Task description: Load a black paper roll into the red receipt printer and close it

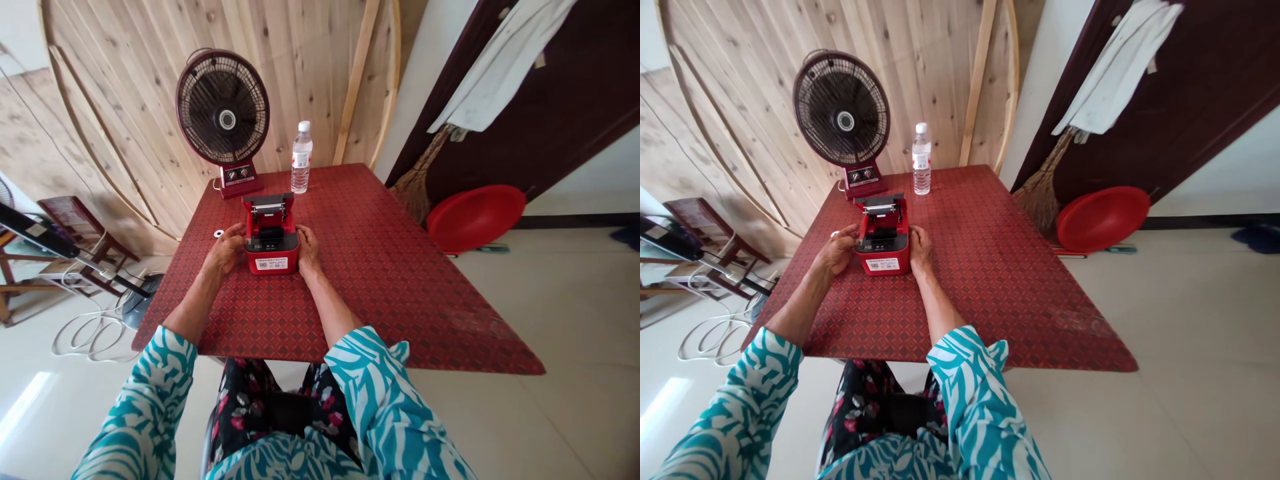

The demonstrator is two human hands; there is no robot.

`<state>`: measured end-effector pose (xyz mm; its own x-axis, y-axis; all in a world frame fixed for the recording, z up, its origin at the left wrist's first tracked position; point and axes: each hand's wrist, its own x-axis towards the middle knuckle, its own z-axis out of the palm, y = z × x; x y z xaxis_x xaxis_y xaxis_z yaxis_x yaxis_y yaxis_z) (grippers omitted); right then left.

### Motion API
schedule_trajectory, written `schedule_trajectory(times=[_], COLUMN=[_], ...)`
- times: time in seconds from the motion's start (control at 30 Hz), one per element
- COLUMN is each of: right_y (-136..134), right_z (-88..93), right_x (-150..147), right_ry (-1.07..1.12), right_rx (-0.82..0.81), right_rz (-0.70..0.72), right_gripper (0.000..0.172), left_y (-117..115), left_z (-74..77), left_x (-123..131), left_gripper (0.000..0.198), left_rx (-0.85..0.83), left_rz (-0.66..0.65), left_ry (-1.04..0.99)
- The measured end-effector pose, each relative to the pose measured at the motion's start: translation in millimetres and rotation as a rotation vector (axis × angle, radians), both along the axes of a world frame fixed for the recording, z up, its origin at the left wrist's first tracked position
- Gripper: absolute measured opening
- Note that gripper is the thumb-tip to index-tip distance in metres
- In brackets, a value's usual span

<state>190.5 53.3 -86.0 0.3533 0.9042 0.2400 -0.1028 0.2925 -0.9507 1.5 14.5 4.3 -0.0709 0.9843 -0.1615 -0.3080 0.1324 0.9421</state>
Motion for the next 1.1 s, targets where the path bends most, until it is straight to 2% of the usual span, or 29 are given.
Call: schedule_trajectory(times=[0.2, 0.3, 0.4, 0.57, 0.7, 0.83, 1.0, 1.03, 1.1], right_y=[2.5, 1.6, -0.9, -2.8, 0.2, 2.3, 1.3, 1.3, 1.9], right_z=[-0.1, 2.9, 7.1, 10.6, 9.5, 8.5, 8.9, 8.9, 8.8], right_x=[-1.1, -1.3, -1.4, -1.8, -2.6, -2.8, -3.4, -3.8, -4.5], right_ry=[0.013, 0.006, -0.007, -0.025, -0.013, -0.018, -0.034, -0.034, -0.031], right_rx=[-0.001, -0.002, -0.006, 0.004, 0.007, -0.002, 0.003, 0.003, -0.005], right_rz=[-0.003, 0.001, -0.003, -0.011, -0.011, -0.011, -0.013, -0.012, -0.013], right_gripper=[0.030, 0.029, 0.029, 0.030, 0.028, 0.028, 0.030, 0.030, 0.029], left_y=[-3.0, -6.2, -4.8, 15.7, 39.4, 61.4, 79.1, 80.9, 83.6], left_z=[3.8, 8.8, 16.6, 33.6, 46.4, 54.9, 58.4, 57.8, 55.2], left_x=[3.2, 0.0, -6.5, -8.5, 2.0, 14.8, 26.9, 29.2, 33.8], left_gripper=[0.064, 0.058, 0.048, 0.031, 0.024, 0.026, 0.032, 0.032, 0.029], left_rx=[0.064, 0.099, 0.162, 0.412, 0.526, 0.508, 0.525, 0.511, 0.496], left_rz=[0.010, -0.020, -0.006, -0.027, -0.243, -0.527, -0.836, -0.855, -0.758], left_ry=[0.046, 0.114, 0.253, 0.578, 0.893, 1.225, 1.515, 1.555, 1.558])
